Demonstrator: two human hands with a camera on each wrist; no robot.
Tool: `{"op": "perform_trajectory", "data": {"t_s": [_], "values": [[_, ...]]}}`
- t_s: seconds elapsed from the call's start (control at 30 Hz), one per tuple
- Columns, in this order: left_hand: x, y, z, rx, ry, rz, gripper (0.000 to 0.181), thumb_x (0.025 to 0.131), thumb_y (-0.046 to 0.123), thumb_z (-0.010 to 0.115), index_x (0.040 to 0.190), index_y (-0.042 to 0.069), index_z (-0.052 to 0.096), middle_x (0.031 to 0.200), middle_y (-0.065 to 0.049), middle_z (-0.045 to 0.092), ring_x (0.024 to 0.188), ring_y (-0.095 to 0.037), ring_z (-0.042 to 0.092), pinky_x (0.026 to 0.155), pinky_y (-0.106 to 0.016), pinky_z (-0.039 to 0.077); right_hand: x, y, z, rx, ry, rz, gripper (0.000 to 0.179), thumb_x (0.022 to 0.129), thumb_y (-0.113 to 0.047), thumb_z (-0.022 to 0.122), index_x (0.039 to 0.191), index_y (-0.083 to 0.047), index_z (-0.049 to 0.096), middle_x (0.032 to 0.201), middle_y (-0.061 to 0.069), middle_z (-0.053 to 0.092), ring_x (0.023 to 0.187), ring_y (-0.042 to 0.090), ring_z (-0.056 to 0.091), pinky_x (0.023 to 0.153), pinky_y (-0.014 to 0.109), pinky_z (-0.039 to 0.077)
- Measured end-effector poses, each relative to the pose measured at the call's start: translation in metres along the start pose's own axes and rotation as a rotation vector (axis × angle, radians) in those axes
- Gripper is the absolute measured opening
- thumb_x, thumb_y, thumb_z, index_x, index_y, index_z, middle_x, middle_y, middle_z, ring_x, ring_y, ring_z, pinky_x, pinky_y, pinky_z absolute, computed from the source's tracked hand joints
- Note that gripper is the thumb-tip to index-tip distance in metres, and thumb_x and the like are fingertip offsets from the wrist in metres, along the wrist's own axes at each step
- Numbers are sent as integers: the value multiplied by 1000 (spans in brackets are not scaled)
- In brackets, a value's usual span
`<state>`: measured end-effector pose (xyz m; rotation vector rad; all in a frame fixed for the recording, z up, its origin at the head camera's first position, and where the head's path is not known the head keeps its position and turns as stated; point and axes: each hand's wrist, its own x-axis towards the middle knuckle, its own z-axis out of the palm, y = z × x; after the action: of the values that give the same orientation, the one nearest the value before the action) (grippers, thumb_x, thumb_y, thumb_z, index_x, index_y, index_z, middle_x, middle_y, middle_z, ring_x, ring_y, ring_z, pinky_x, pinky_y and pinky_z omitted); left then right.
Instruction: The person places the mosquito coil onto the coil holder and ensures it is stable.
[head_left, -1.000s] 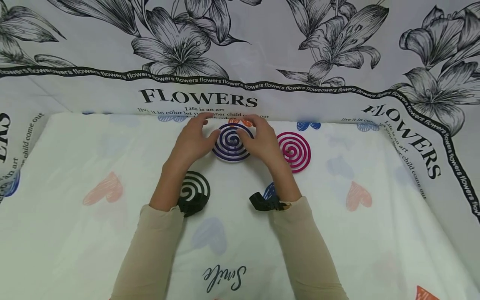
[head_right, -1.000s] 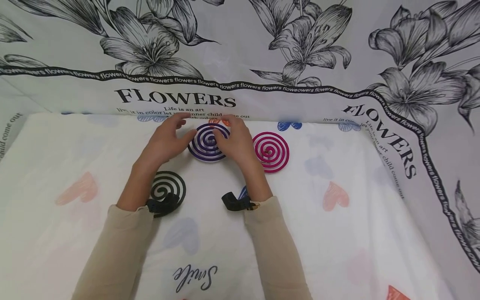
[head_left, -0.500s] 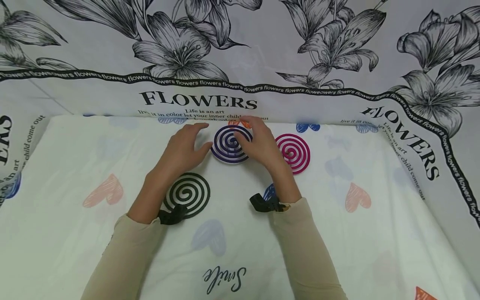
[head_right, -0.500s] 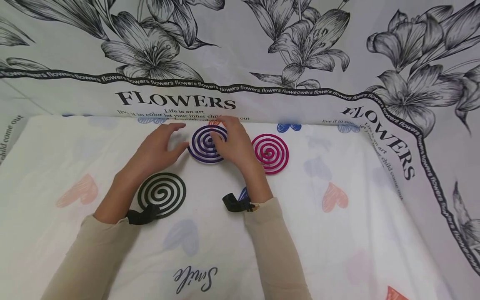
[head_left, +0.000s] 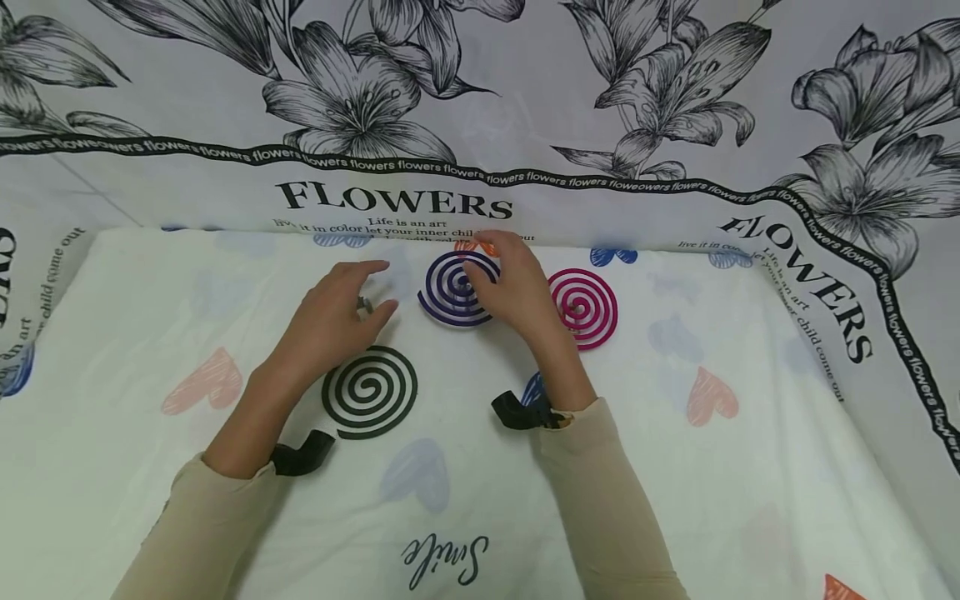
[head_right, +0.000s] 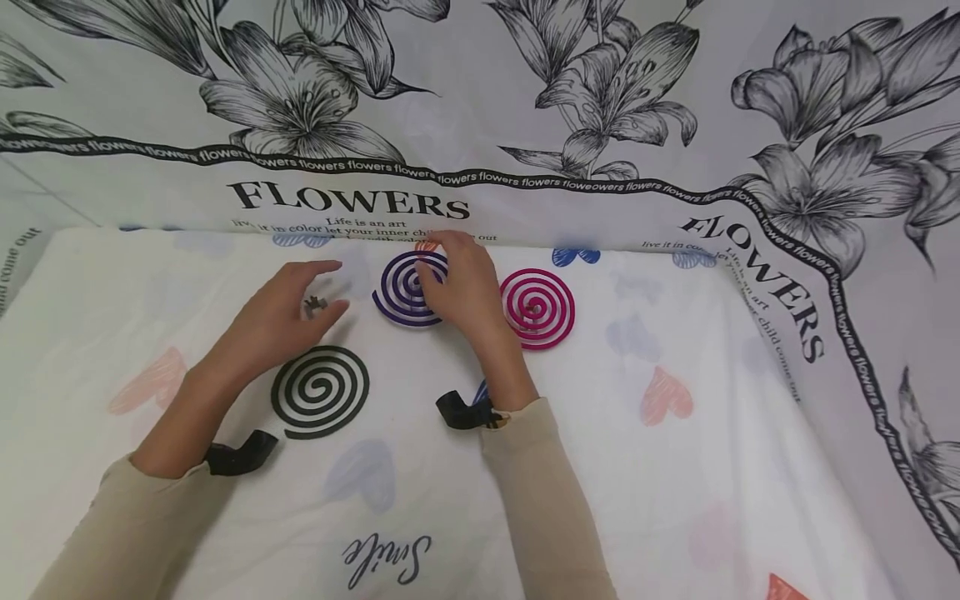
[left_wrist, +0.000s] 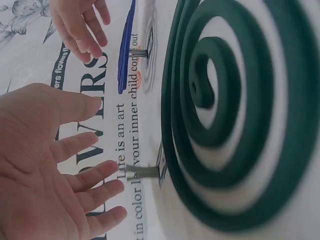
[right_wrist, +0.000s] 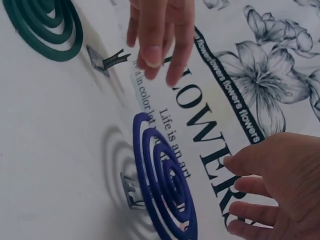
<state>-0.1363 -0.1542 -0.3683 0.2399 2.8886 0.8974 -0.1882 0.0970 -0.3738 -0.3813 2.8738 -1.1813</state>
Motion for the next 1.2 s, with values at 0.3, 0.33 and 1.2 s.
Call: {"op": "perform_trajectory", "data": {"t_s": [0.3, 0.33, 1.2], "values": [[-30, -17, -10, -18, 28, -59, 78, 103, 32, 65, 167, 10, 27, 161, -29, 43, 149, -50, 42, 117, -72, 38, -9, -17, 9, -18, -67, -121, 51, 103, -26, 68, 150, -11, 56, 161, 10, 51, 156, 25, 42, 133, 43, 33], [-33, -19, -10, -17, 20, -70, 81, 103, 34, 65, 169, 10, 22, 161, -30, 43, 148, -51, 43, 115, -73, 39, -11, -20, 11, -28, -93, -143, 52, 103, -27, 67, 151, -11, 55, 162, 10, 50, 157, 25, 40, 133, 43, 32], [-87, -53, -19, 119, -122, 18, 79, 98, 37, 75, 161, 5, 39, 161, -32, 42, 146, -54, 43, 115, -73, 40, -47, -57, 47, -201, -529, -365, 63, 105, -37, 65, 161, -17, 44, 164, 4, 47, 152, 19, 48, 126, 37, 43]]}}
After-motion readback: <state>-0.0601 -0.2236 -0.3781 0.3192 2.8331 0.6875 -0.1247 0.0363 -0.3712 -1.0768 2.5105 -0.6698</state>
